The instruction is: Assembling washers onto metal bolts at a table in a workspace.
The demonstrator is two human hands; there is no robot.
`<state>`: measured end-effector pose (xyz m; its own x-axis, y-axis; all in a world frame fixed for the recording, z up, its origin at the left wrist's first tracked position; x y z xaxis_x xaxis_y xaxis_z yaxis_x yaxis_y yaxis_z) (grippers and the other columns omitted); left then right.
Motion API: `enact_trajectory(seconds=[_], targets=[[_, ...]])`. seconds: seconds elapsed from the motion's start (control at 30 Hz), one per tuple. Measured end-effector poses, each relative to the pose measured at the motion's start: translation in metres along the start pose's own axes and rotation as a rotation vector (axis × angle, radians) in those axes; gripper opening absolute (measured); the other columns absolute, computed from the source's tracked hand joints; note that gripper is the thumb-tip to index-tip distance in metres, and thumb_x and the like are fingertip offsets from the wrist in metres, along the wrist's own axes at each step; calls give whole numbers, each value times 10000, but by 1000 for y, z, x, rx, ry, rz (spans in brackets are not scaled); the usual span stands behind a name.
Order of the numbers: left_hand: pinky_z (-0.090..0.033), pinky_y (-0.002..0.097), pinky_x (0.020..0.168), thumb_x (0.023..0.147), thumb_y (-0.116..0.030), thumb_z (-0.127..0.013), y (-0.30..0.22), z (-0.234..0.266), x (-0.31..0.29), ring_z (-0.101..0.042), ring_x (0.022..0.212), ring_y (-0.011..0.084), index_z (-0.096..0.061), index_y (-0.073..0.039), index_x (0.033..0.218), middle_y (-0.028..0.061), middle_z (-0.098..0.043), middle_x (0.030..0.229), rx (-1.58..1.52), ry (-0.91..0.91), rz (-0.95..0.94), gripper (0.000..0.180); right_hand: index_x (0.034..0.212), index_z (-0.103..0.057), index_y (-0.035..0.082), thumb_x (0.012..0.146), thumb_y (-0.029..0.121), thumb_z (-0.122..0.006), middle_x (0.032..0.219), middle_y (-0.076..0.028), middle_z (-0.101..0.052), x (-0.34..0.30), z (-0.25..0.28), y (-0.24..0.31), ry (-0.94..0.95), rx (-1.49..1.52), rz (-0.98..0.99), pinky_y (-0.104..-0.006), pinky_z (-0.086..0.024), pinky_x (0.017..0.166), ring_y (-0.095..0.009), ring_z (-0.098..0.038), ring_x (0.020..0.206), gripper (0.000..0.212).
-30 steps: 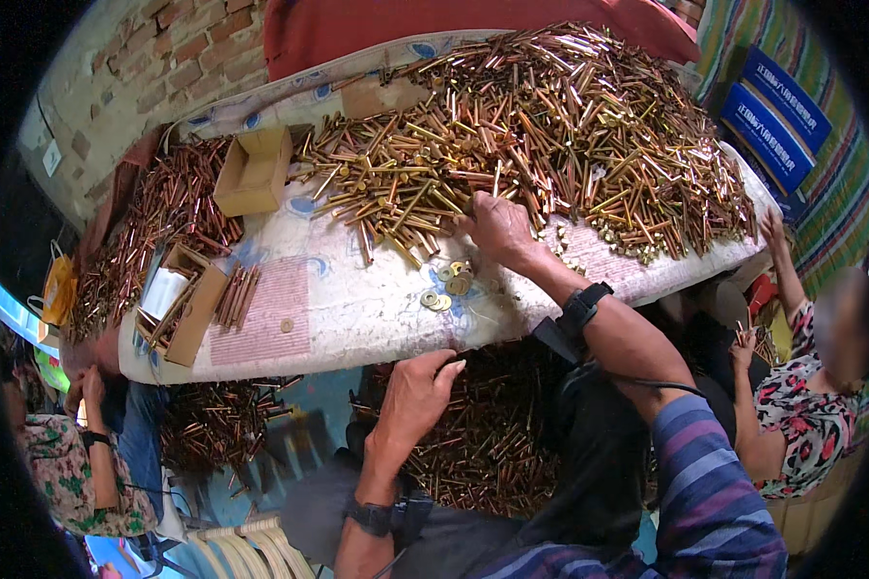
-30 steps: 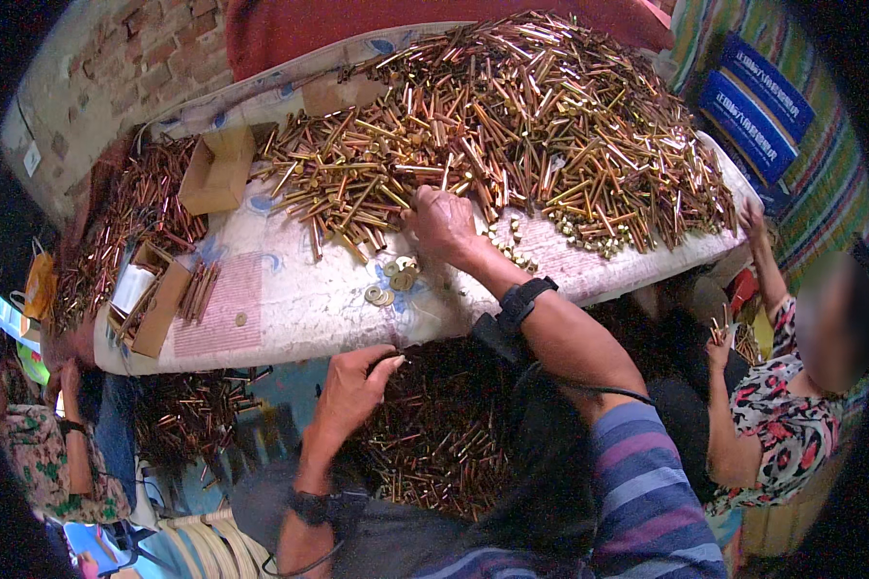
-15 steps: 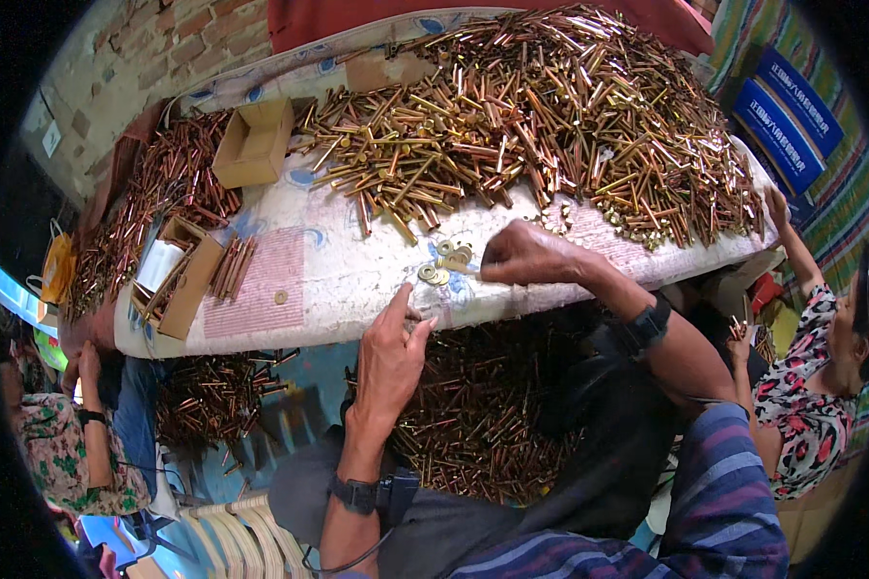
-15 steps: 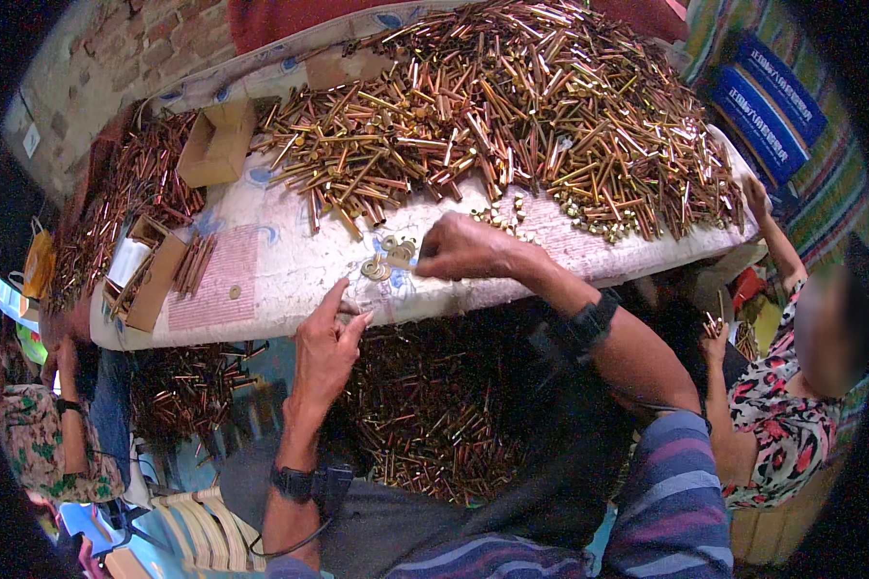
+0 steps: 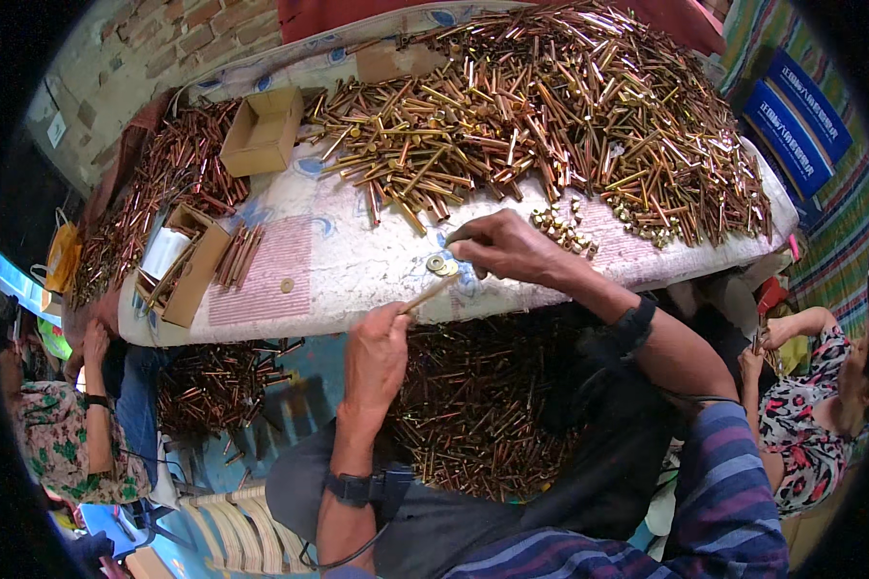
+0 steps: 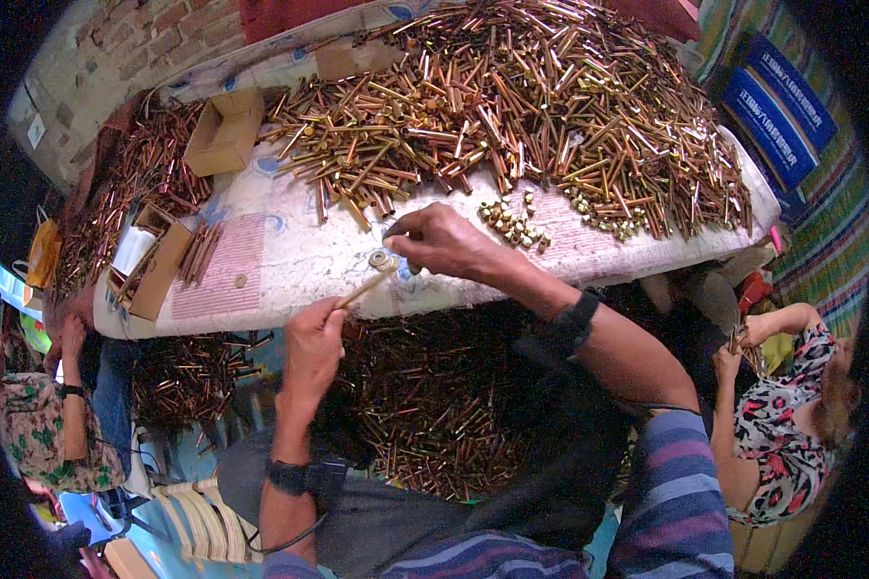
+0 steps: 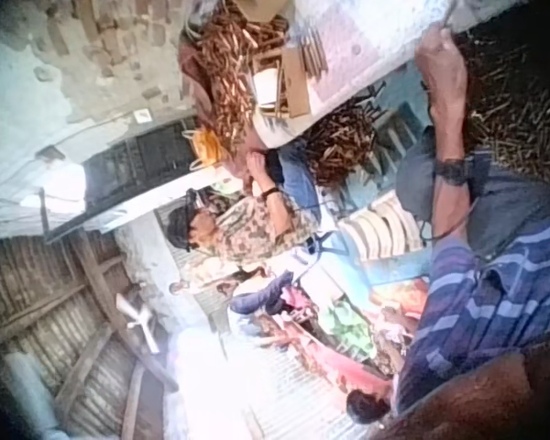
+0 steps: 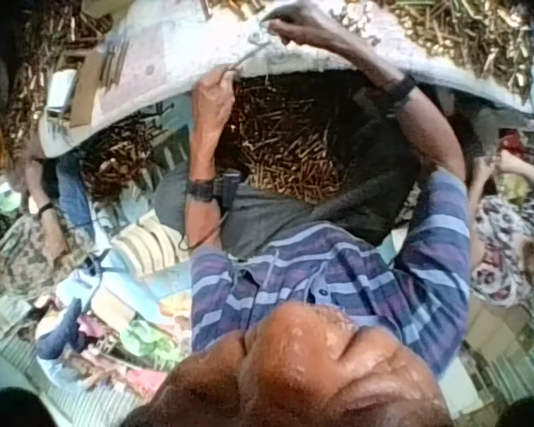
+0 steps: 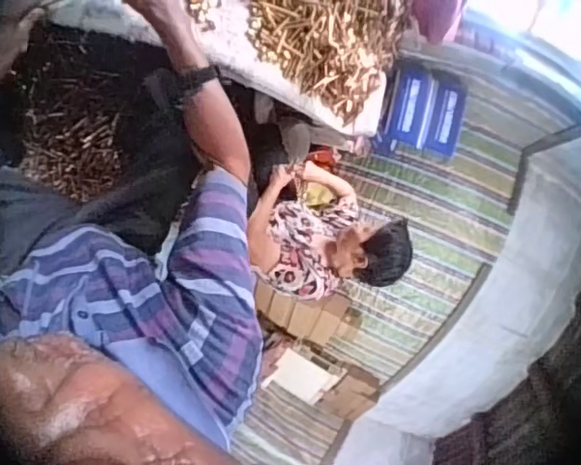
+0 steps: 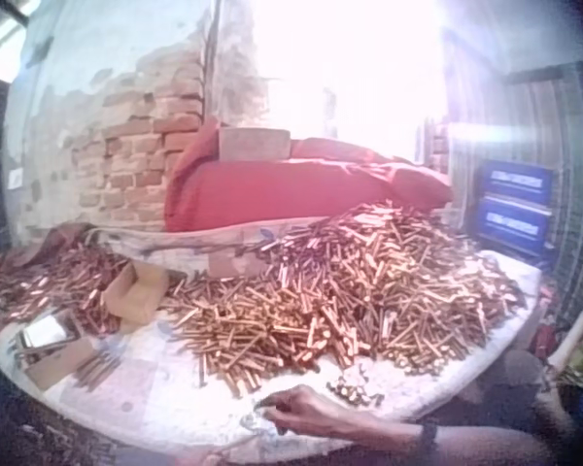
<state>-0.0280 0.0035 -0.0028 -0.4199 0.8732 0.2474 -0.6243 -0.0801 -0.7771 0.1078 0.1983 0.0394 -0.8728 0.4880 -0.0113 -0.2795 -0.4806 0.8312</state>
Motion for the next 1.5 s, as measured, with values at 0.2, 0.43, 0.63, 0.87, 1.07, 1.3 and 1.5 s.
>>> enact_trajectory(seconds=[0.2,0.43,0.63,0.87,1.07,1.3,1.5], targets=[[-410,291,417,974,-145,-609,15,16,-10,-545,436,99,-718,47,972,41,-577,573,-163,-68,258,220,1050,-731,69,858,319,-682,840,-203,-716,12,-36,1,-78,-509,148,-494,-545,733,-390,-700,806,319],[-446,361,477,958,-146,-608,12,17,-13,-592,465,173,-660,44,845,108,-568,561,-159,20,398,227,1012,-729,48,846,309,-689,843,-211,-713,10,-28,3,-67,-542,19,-492,-537,719,-389,-700,809,311],[-422,333,449,959,-162,-624,13,8,-11,-570,452,139,-653,51,806,72,-562,536,-261,64,450,264,1058,-670,-48,918,348,-735,842,-60,-693,1,-7,18,2,92,-111,-279,-481,571,-108,-567,631,425],[-383,265,389,971,-192,-641,4,2,-4,-520,422,74,-710,17,862,14,-550,515,-324,110,410,246,1139,-656,-48,930,303,-737,861,-60,-688,-6,-12,23,104,318,-76,-273,-485,582,-99,-596,659,416],[-349,232,376,982,-189,-645,-10,0,3,-500,426,51,-714,15,864,1,-567,543,-533,177,440,246,1163,-656,-28,926,278,-757,873,-58,-688,-7,0,27,106,381,-48,-275,-503,590,-96,-603,664,401],[-321,218,362,991,-181,-649,-11,1,5,-470,417,38,-714,26,931,5,-605,628,-645,142,397,225,1146,-681,3,948,259,-714,828,-33,-702,4,-7,35,352,395,-72,-251,-499,588,-89,-626,658,326],[-340,231,356,989,-195,-654,1,8,8,-495,418,49,-714,30,912,7,-603,629,-708,16,433,245,1238,-634,-16,909,345,-713,878,-111,-717,51,12,6,-69,-87,-13,-328,-532,600,-164,-680,703,494]])
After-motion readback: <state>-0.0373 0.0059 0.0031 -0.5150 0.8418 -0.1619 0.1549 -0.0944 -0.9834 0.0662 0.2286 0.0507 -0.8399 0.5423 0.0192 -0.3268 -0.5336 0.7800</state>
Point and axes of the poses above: each hand's wrist, its own x-axis towards the middle knuckle, its own z-axis out of the back of the hand, y = z × x, the point moved 4 cm from there along x, towards the middle knuckle
